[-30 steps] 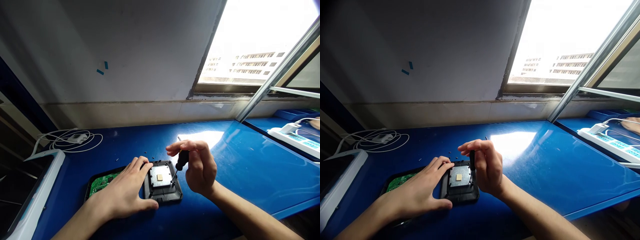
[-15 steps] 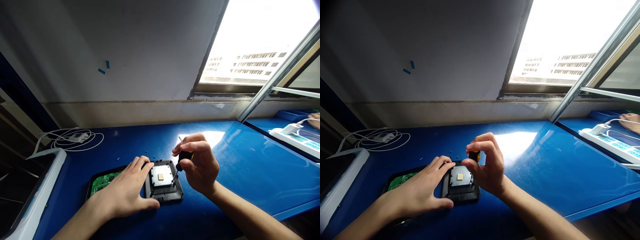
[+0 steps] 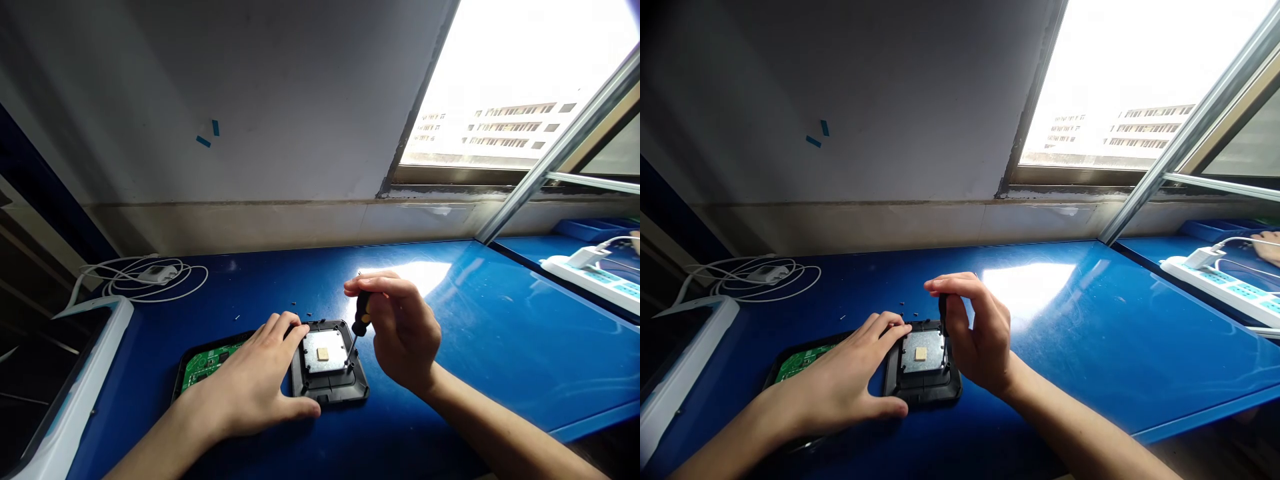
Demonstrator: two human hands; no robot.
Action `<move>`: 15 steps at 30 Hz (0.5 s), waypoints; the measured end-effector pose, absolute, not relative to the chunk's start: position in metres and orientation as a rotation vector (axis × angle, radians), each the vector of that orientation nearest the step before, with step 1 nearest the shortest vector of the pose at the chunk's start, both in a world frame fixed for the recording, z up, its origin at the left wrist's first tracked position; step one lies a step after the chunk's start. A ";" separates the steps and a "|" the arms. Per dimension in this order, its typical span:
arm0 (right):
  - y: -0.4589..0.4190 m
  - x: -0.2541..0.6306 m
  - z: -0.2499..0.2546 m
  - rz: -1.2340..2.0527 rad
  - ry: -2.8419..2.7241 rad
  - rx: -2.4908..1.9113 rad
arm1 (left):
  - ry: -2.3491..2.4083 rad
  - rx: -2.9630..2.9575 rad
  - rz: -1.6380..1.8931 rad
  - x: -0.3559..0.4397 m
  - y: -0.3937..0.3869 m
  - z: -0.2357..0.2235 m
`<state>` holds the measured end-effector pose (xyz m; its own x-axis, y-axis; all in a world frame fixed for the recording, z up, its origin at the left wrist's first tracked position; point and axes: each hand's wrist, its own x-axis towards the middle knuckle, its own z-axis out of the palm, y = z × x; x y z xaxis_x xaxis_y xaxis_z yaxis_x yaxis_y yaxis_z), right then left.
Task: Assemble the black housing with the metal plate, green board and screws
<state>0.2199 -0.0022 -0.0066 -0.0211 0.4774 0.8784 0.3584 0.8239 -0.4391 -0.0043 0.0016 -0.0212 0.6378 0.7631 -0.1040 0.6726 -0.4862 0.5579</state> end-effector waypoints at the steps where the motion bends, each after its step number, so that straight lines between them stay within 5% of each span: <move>1: -0.003 0.220 -0.007 0.131 -1.636 -0.648 | 1.118 2.296 0.207 -0.004 0.001 -0.021; 15: 0.004 0.222 -0.006 0.040 -1.663 -0.622 | 1.151 2.323 0.179 -0.003 -0.002 -0.016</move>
<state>0.2223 0.0042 -0.0064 -0.0558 0.4164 0.9075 0.3726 0.8519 -0.3680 -0.0034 -0.0016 -0.0165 0.6270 0.7706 -0.1142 0.6993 -0.4921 0.5184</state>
